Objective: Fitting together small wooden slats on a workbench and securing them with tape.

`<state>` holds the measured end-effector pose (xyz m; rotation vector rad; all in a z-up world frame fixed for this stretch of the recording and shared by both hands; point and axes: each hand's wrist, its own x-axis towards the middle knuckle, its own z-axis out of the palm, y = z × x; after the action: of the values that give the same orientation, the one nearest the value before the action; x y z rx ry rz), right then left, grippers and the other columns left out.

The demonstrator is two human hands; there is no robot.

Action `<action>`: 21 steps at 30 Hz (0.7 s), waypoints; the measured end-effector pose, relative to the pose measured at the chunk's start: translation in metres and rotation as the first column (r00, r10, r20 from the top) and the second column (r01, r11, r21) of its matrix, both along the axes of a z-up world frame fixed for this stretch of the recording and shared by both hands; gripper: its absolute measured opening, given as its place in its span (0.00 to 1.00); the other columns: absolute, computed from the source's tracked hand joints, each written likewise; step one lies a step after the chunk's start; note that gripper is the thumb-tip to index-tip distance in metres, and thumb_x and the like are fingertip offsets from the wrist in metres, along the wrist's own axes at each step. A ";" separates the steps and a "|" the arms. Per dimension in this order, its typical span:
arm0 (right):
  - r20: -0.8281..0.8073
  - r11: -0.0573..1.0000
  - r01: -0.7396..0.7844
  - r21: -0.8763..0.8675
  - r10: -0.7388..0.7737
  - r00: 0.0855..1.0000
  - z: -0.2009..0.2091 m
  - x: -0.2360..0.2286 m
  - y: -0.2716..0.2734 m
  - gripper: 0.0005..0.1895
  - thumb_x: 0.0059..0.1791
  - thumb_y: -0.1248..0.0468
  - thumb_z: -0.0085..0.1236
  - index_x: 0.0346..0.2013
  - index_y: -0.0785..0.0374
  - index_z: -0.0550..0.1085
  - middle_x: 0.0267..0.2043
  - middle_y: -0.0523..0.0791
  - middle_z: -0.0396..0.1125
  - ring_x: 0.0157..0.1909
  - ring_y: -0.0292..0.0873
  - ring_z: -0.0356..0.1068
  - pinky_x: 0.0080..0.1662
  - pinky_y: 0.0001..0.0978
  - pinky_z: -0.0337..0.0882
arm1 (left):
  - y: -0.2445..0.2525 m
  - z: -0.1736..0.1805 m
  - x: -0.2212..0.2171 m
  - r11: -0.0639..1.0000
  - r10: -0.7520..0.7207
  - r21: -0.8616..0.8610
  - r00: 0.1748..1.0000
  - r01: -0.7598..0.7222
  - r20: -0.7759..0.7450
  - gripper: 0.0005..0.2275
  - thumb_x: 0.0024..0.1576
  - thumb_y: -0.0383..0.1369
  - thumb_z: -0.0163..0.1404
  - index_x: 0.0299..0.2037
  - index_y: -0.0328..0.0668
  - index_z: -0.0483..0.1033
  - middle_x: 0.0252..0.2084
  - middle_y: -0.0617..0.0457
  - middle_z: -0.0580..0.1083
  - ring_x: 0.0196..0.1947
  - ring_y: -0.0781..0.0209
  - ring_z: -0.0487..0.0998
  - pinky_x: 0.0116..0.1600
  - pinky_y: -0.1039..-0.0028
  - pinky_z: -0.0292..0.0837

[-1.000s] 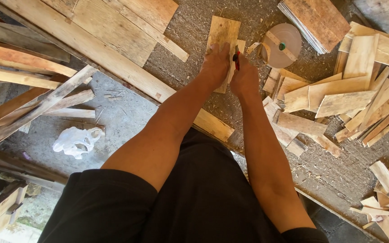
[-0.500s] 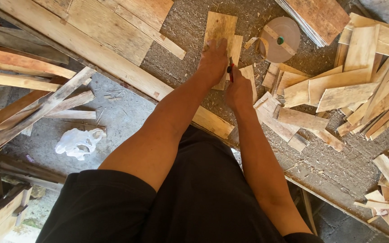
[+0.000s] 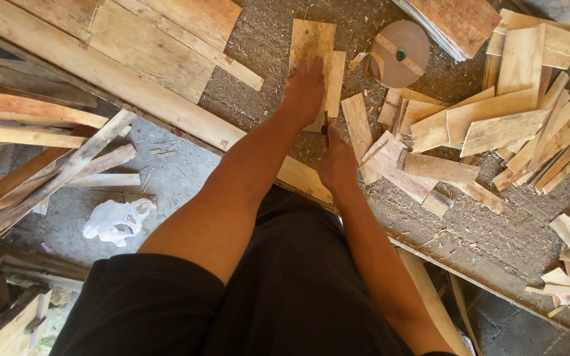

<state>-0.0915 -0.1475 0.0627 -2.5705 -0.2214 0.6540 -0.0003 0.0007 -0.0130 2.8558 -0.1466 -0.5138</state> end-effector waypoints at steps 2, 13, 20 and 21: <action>0.006 1.000 -0.005 -0.006 0.005 1.000 -0.002 -0.005 -0.004 0.27 0.50 0.74 0.48 0.66 0.68 0.63 0.41 0.65 0.71 0.43 0.67 0.74 0.44 0.56 0.72 | 0.003 0.016 0.000 1.000 -0.013 0.011 0.999 0.014 -0.041 0.28 0.47 0.22 0.63 0.59 0.23 0.70 0.75 0.36 0.48 0.67 0.29 0.55 0.65 0.53 0.69; -0.054 0.998 -0.058 -0.036 0.056 0.997 0.019 0.017 -0.015 0.25 0.50 0.72 0.50 0.63 0.62 0.67 0.44 0.60 0.74 0.44 0.63 0.76 0.47 0.52 0.74 | 0.004 0.030 0.001 0.999 -0.012 0.047 0.997 0.016 -0.081 0.30 0.46 0.21 0.63 0.62 0.25 0.68 0.75 0.38 0.47 0.67 0.28 0.56 0.64 0.56 0.69; 0.244 0.988 -0.020 0.150 -0.017 0.970 -0.015 0.078 0.007 0.26 0.53 0.75 0.46 0.67 0.63 0.66 0.50 0.62 0.73 0.47 0.62 0.76 0.47 0.52 0.74 | 0.002 0.017 -0.001 1.000 -0.023 0.021 0.999 0.024 -0.046 0.24 0.47 0.19 0.62 0.57 0.26 0.73 0.76 0.40 0.48 0.68 0.30 0.56 0.68 0.55 0.65; 0.408 0.970 -0.093 0.225 -0.007 0.913 -0.033 0.087 0.007 0.26 0.53 0.76 0.48 0.67 0.66 0.65 0.53 0.63 0.72 0.50 0.63 0.75 0.48 0.51 0.75 | 0.002 0.011 -0.001 1.000 -0.018 0.023 0.999 0.019 -0.040 0.22 0.49 0.19 0.61 0.56 0.27 0.75 0.77 0.40 0.48 0.68 0.32 0.57 0.69 0.55 0.65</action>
<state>-0.0046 -0.1400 0.0300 -2.4403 -0.4658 0.0857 -0.0013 0.0023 -0.0018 2.8671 -0.1617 -0.5792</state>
